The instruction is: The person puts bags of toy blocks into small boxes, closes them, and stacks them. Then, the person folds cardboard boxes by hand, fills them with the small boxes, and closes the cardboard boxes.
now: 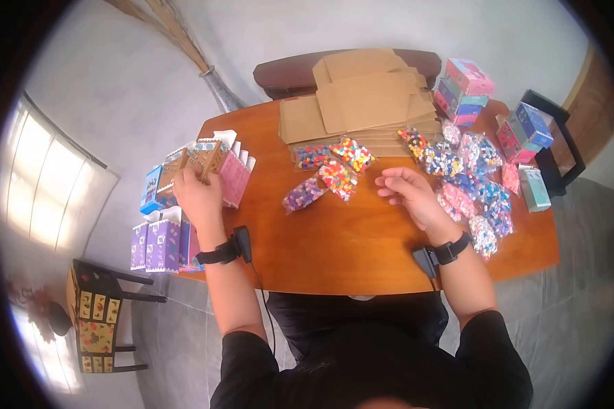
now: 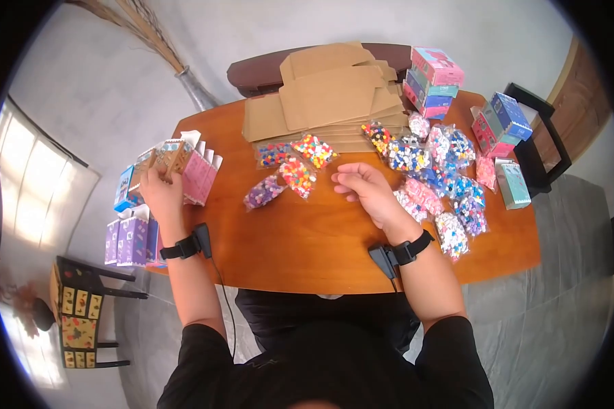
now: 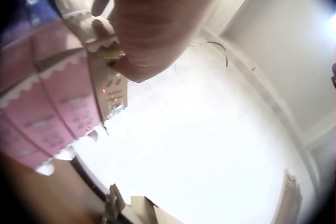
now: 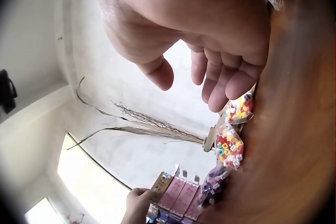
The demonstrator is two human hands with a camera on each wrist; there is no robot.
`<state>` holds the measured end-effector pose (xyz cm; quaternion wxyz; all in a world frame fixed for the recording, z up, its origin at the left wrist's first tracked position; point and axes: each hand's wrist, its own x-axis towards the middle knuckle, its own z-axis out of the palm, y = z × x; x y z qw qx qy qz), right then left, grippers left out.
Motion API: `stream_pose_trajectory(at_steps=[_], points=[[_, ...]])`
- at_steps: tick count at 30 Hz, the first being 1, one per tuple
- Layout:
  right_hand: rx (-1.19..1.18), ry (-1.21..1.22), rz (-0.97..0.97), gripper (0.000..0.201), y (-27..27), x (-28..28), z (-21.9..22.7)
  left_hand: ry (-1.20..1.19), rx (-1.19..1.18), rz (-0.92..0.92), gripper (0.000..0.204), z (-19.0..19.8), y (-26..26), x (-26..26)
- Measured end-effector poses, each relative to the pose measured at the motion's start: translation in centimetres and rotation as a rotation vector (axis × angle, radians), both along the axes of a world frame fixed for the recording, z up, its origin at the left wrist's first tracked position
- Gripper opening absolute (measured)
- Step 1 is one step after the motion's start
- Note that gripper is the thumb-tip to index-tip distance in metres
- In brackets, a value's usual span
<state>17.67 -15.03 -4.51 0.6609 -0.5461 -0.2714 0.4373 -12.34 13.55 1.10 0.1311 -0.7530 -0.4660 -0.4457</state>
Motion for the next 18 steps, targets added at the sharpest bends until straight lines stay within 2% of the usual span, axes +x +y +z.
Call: stream_pose_trajectory(at_steps=[4, 10, 12, 14, 16, 18], points=[[-0.012, -0.011, 0.015, 0.035, 0.0, -0.2, 0.2, -0.006, -0.091, 0.035, 0.028, 0.1, -1.3, 0.5], [-0.023, -0.022, 0.027, 0.035, 0.1, -0.2, 0.1, 0.049, 0.035, -0.037, 0.035, -0.3, -1.6, 0.1], [-0.028, -0.026, 0.033, 0.035, 0.1, -0.2, 0.0, -0.007, -0.006, -0.046, 0.037, -0.3, -1.6, 0.0], [-0.032, -0.012, 0.022, 0.025, 0.1, -0.3, 0.0, -0.032, 0.031, -0.041, 0.037, 0.0, -1.9, -0.1], [-0.026, -0.016, 0.05, 0.029, 0.1, -0.1, -0.1, -0.057, 0.069, -0.037, 0.037, 0.8, -3.0, 0.1], [-0.021, -0.019, 0.077, 0.032, 0.0, -0.3, -0.1, -0.136, 0.102, -0.212, 0.037, 2.3, -5.9, 1.1]])
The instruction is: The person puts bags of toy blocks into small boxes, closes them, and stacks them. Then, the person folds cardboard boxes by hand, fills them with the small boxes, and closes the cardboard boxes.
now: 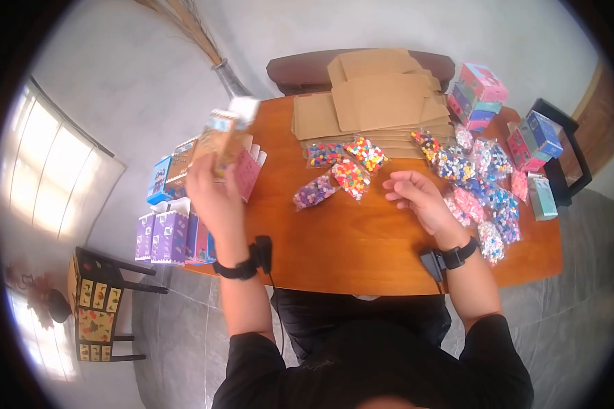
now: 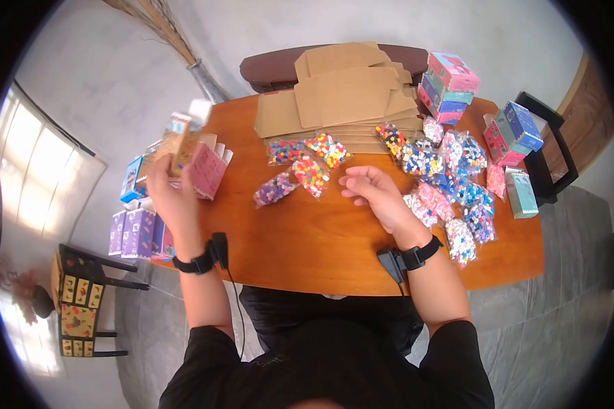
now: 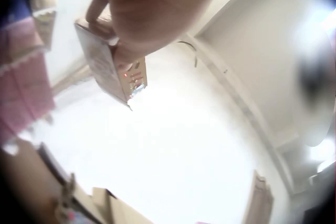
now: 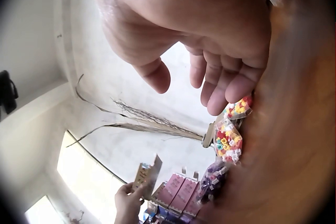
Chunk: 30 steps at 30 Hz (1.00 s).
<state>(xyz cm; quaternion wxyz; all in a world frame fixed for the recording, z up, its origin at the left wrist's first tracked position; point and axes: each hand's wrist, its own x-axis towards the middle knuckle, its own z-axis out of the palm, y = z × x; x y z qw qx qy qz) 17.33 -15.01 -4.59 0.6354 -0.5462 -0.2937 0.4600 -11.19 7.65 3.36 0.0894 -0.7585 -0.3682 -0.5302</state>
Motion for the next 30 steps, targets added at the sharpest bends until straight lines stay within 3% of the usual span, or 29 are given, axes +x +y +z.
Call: stream_pose_trajectory(at_steps=[2, 3, 4, 5, 6, 8, 9, 12, 14, 15, 18, 19, 23, 25, 27, 30], points=[[0.15, -0.014, 0.111, 0.051, -0.2, -0.8, 0.4, -0.007, 0.035, -0.243, 0.038, 0.3, -3.6, 2.7], [0.148, -0.014, 0.116, 0.051, -0.2, -1.3, 0.3, -0.17, -0.222, -0.507, 0.038, -1.1, -5.0, 4.4], [0.301, 0.064, 0.152, 0.059, -0.2, -1.8, 0.3, -0.337, -0.482, -0.766, 0.039, -2.4, -6.4, 6.0], [0.453, 0.142, 0.187, 0.068, -0.2, -2.2, 0.2, -0.108, -0.277, -0.792, 0.04, -2.2, -8.2, 7.1], [0.45, 0.138, 0.191, 0.068, -0.3, -2.2, -0.1, 0.119, -0.07, -0.806, 0.041, -1.8, -9.7, 8.2], [0.513, 0.162, 0.111, 0.073, -0.2, -2.1, -0.2, 0.136, -0.173, -0.975, 0.043, -4.1, -11.0, 10.6], [0.456, 0.106, -0.106, 0.067, -0.4, -2.2, 0.7, 0.128, -0.171, -0.977, 0.043, -4.8, -10.8, 10.8], [0.393, -0.122, -0.117, 0.061, -0.9, -0.7, 1.6, 0.205, -0.266, -1.031, 0.048, -5.3, -10.2, 11.9], [0.316, -0.142, -0.049, 0.059, -1.1, 0.1, 1.5, -0.076, -0.37, -1.04, 0.062, -6.1, -9.4, 12.4], [0.275, -0.157, 0.037, 0.058, -0.9, 0.2, 1.2, -0.088, -0.554, -1.168, 0.072, -6.7, -9.2, 12.3], [0.141, -0.208, 0.164, 0.057, -0.9, 0.2, 0.7, 0.129, -0.753, -1.205, 0.07, -8.4, -8.4, 11.5], [0.149, -0.21, 0.192, 0.058, -0.9, -0.2, 0.9, 0.133, -0.644, -1.227, 0.066, -8.3, -8.3, 11.5], [0.151, -0.178, 0.165, 0.055, -1.1, -1.4, 2.0, 0.265, -0.583, -1.211, 0.051, -7.0, -9.0, 10.8], [0.139, -0.146, 0.124, 0.053, -1.0, -1.7, 1.9, 0.291, -0.592, -1.203, 0.052, -7.4, -8.9, 10.7], [0.163, -0.296, 0.073, 0.045, -0.8, -2.0, 1.9, 0.314, -0.603, -1.196, 0.052, -7.6, -8.9, 10.6], [0.186, -0.237, 0.055, 0.041, -1.0, -2.4, 2.1, 0.251, -0.604, -1.176, 0.058, -7.7, -9.4, 10.5]])
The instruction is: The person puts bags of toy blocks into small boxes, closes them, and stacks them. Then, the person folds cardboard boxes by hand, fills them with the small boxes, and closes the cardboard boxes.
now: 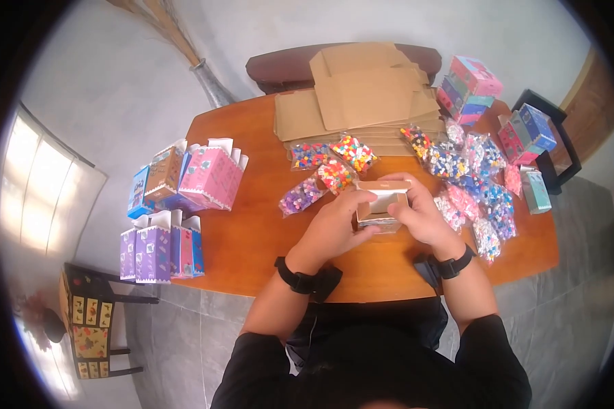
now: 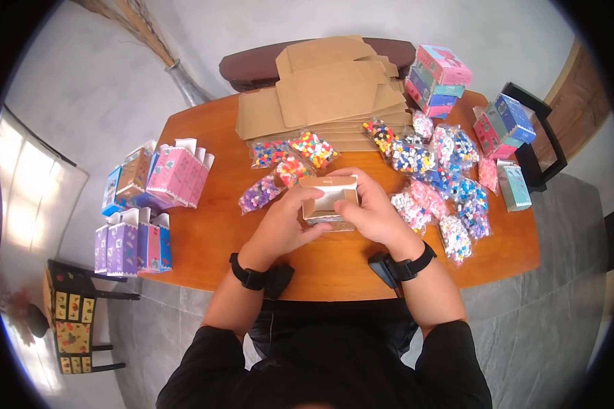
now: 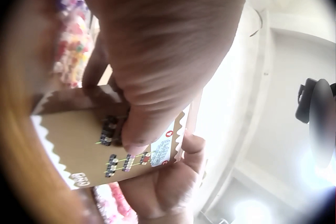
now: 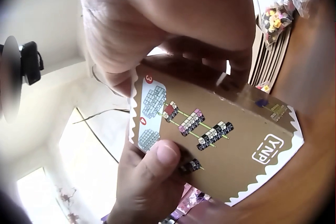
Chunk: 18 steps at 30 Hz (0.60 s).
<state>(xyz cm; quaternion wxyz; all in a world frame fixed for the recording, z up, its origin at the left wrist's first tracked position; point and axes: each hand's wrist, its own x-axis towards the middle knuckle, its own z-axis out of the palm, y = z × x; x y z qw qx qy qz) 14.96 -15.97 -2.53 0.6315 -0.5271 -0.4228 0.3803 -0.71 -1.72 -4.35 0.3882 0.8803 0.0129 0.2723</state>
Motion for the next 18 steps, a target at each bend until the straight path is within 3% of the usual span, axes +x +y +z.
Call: stream_pose_trajectory(at_steps=[4, 6, 7, 10, 11, 13, 15, 16, 18], points=[[0.041, 0.095, -0.027, 0.041, -0.1, 1.1, 0.3, -0.044, -0.032, 0.098, 0.067, -1.1, 0.3, 0.2], [-0.051, 0.054, -0.122, 0.039, -0.4, 1.4, 0.7, -0.074, -0.034, 0.108, 0.069, -2.1, 0.6, 0.4], [-0.005, -0.007, -0.136, 0.037, -0.8, 1.8, 0.6, -0.086, -0.06, 0.101, 0.07, -2.4, 0.6, 0.6], [-0.07, -0.415, -0.474, 0.037, -2.7, 5.7, 3.5, -0.094, -0.068, 0.099, 0.07, -2.3, 0.8, 0.6], [-0.09, -0.405, -0.545, 0.041, -3.4, 8.7, 4.2, -0.092, -0.048, 0.115, 0.07, -2.3, 0.8, 0.5], [-0.343, -0.649, -0.761, 0.056, -4.5, 16.3, 4.9, -0.102, -0.025, 0.104, 0.071, -2.3, 0.9, 0.6], [-0.556, -0.681, -0.766, 0.076, -5.9, 22.8, 3.9, -0.119, -0.004, 0.096, 0.071, -2.3, 0.8, 0.5], [-0.557, -0.686, -0.768, 0.076, -6.7, 24.1, 2.6, -0.094, -0.012, 0.092, 0.072, -2.3, 0.8, 0.5], [-0.675, -0.499, -0.594, 0.084, -7.0, 25.8, 0.7, -0.076, -0.019, 0.092, 0.072, -2.1, 0.9, 0.6]])
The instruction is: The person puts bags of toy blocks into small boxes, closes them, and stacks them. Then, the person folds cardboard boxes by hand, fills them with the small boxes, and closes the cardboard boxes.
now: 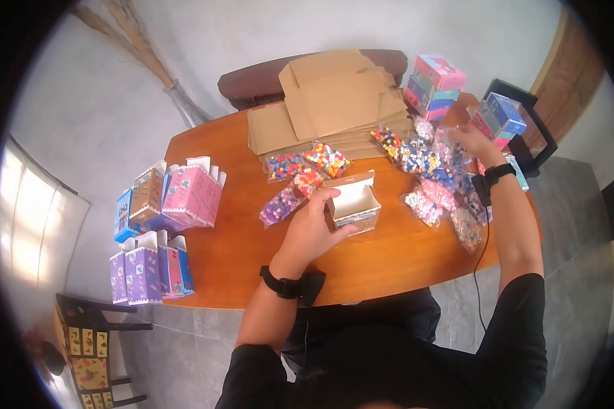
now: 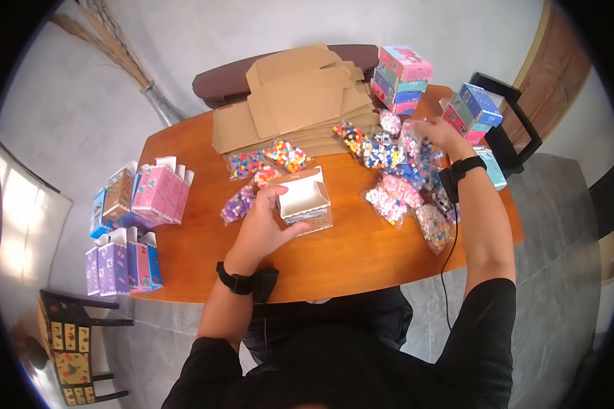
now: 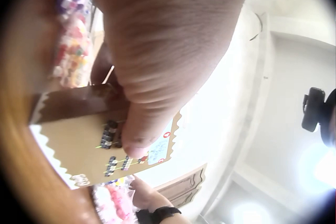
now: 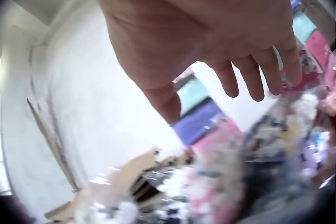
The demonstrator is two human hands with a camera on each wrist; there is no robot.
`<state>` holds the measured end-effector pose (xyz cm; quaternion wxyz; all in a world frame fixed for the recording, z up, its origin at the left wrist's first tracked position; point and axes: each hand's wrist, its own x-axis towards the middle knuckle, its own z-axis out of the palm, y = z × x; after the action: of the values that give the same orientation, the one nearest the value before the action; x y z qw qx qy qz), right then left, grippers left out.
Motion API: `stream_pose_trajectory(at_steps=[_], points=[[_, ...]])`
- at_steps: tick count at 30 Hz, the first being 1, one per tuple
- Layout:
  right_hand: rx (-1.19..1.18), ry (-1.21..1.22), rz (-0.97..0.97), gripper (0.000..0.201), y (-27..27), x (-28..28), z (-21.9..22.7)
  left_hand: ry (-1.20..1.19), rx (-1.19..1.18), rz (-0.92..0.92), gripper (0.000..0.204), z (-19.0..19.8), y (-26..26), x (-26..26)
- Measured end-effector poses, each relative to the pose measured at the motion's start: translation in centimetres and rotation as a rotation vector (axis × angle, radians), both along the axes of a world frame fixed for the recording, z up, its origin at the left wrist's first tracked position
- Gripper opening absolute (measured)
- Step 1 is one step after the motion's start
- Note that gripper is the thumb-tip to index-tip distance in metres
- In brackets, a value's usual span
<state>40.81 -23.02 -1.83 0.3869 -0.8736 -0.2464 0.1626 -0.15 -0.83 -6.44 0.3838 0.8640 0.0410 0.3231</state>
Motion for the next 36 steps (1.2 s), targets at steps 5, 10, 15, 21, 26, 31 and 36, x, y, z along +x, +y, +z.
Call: stream_pose_trajectory(at_steps=[5, 10, 15, 21, 26, 31, 36], points=[[-0.123, -0.091, 0.033, 0.075, 0.9, -3.5, 1.9, 0.099, 0.003, 0.0, 0.072, 1.4, -0.4, -0.5], [0.024, -0.23, 0.108, 0.037, 0.9, -4.3, 1.6, 0.047, 0.024, 0.013, 0.071, 1.4, -0.4, -0.3], [0.091, -0.24, 0.084, 0.019, 0.7, -4.6, 2.7, 0.087, 0.008, 0.014, 0.071, 1.7, -0.5, -0.5], [0.317, -0.121, 0.145, 0.014, 2.0, -8.0, 5.4, 0.095, 0.013, -0.015, 0.075, 0.9, -0.2, -0.3], [0.137, -0.181, 0.337, 0.035, 3.8, -10.2, 2.7, -0.031, -0.093, -0.031, 0.077, -0.7, 0.3, 0.6], [0.155, -0.042, 0.212, 0.03, 4.8, -9.6, 2.0, 0.024, -0.138, -0.067, 0.077, -0.4, 0.3, 0.1], [0.27, -0.101, 0.135, 0.046, 4.5, -9.2, -0.3, -0.033, -0.146, -0.065, 0.076, -0.7, 0.4, 0.5]])
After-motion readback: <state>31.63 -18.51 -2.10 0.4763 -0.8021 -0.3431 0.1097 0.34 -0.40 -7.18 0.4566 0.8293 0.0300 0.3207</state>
